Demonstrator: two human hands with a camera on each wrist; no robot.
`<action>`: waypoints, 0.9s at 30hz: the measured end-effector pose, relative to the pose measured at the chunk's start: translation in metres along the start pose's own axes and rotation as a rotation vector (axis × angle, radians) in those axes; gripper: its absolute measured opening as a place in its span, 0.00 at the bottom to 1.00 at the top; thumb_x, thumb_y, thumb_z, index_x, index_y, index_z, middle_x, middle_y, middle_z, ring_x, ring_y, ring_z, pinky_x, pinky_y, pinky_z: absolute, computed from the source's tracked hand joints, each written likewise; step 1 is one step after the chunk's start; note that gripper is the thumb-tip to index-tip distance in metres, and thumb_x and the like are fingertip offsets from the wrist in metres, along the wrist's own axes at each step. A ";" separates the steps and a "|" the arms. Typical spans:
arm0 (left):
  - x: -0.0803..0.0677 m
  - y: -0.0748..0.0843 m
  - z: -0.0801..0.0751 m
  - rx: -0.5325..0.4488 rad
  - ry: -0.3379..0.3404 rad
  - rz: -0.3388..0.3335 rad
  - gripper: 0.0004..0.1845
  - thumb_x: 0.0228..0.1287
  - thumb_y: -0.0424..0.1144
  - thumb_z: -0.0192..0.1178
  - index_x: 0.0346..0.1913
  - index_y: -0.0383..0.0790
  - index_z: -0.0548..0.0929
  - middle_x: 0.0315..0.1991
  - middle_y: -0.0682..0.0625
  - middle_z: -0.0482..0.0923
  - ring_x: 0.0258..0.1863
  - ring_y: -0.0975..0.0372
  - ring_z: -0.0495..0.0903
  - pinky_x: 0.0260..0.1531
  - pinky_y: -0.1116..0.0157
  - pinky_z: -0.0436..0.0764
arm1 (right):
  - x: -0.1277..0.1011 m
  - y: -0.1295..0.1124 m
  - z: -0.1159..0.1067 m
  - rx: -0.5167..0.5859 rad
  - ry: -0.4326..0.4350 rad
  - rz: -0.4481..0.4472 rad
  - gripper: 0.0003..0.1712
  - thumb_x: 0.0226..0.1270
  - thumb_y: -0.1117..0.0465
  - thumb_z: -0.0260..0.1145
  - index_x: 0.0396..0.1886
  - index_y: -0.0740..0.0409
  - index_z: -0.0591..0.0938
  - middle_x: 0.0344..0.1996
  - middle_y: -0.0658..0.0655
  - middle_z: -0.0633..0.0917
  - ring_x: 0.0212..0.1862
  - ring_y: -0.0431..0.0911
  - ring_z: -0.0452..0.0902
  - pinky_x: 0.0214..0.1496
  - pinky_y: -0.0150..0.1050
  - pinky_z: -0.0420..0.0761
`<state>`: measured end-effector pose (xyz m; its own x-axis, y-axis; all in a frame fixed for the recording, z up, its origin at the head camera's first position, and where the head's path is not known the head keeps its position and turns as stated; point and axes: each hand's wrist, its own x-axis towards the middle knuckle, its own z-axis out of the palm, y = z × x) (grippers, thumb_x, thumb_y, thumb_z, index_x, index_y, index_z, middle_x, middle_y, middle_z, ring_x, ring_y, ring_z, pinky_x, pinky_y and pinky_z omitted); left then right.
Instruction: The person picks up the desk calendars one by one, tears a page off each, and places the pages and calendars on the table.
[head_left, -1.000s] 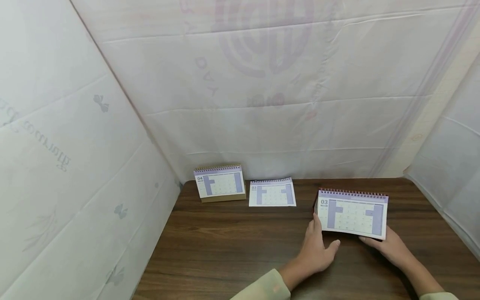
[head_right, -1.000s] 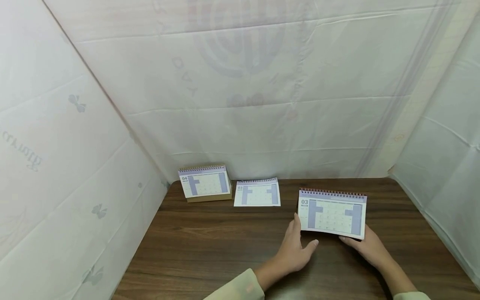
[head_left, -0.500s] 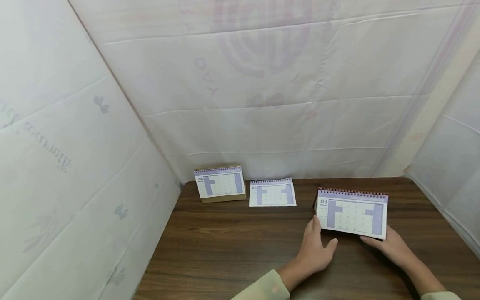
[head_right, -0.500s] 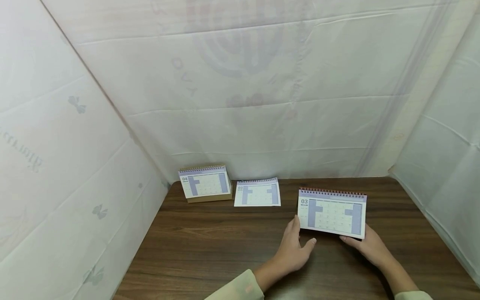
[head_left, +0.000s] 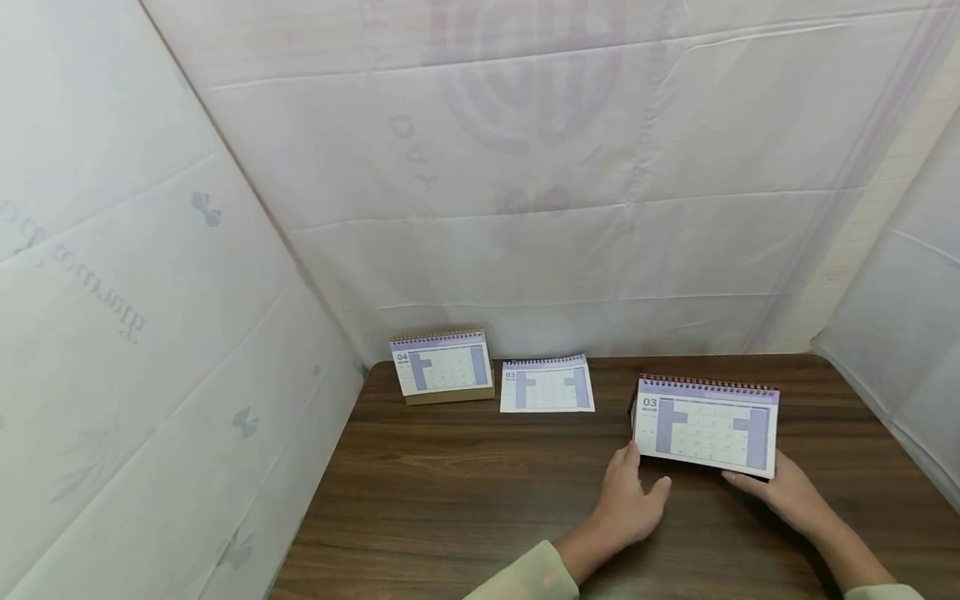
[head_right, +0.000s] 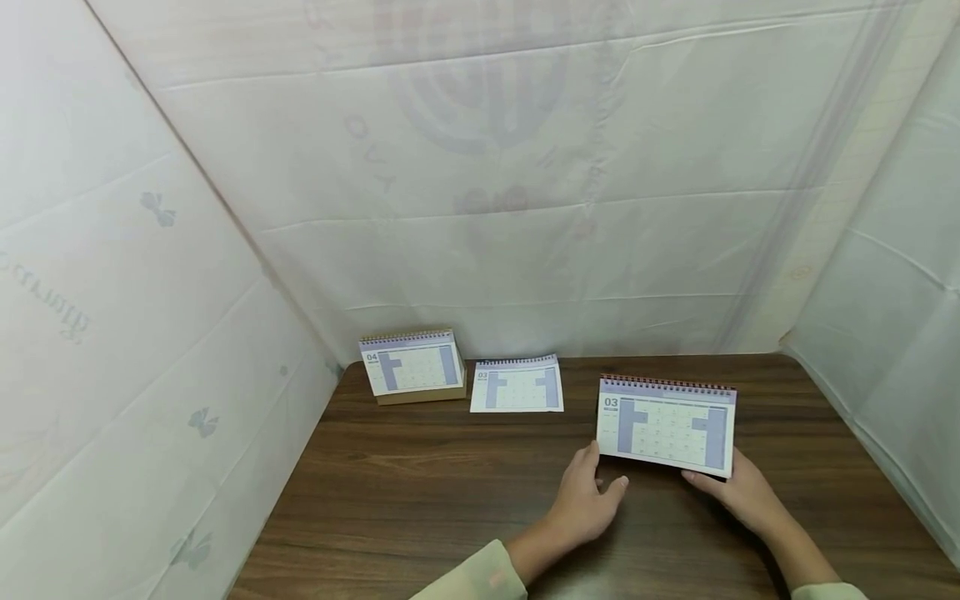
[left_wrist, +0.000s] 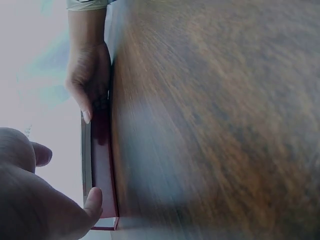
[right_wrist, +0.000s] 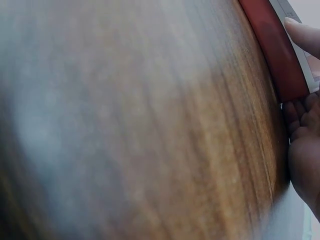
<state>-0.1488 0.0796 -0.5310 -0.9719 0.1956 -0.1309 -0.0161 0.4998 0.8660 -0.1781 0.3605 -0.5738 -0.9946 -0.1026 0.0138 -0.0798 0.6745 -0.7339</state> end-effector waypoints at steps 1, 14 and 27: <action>0.001 0.000 0.000 -0.006 0.010 -0.004 0.42 0.76 0.52 0.63 0.84 0.39 0.62 0.82 0.47 0.64 0.77 0.54 0.71 0.74 0.57 0.77 | 0.000 0.000 0.000 0.001 0.001 0.002 0.43 0.75 0.48 0.70 0.76 0.73 0.68 0.72 0.84 0.71 0.70 0.81 0.67 0.60 0.72 0.75; 0.000 0.002 -0.002 -0.004 0.036 -0.079 0.40 0.73 0.52 0.66 0.81 0.38 0.67 0.79 0.44 0.70 0.79 0.51 0.69 0.77 0.52 0.73 | 0.001 0.001 0.001 0.005 0.000 0.019 0.44 0.75 0.47 0.71 0.76 0.72 0.67 0.73 0.83 0.70 0.71 0.80 0.66 0.62 0.71 0.73; -0.009 0.002 0.001 0.022 0.077 -0.041 0.38 0.73 0.52 0.64 0.80 0.38 0.70 0.76 0.43 0.75 0.78 0.49 0.71 0.78 0.52 0.72 | 0.001 0.003 0.002 0.001 0.013 0.009 0.44 0.74 0.48 0.71 0.76 0.72 0.67 0.73 0.82 0.71 0.71 0.80 0.66 0.62 0.71 0.73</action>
<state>-0.1395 0.0799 -0.5290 -0.9857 0.1094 -0.1280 -0.0520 0.5250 0.8495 -0.1792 0.3609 -0.5777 -0.9961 -0.0872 0.0158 -0.0708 0.6748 -0.7346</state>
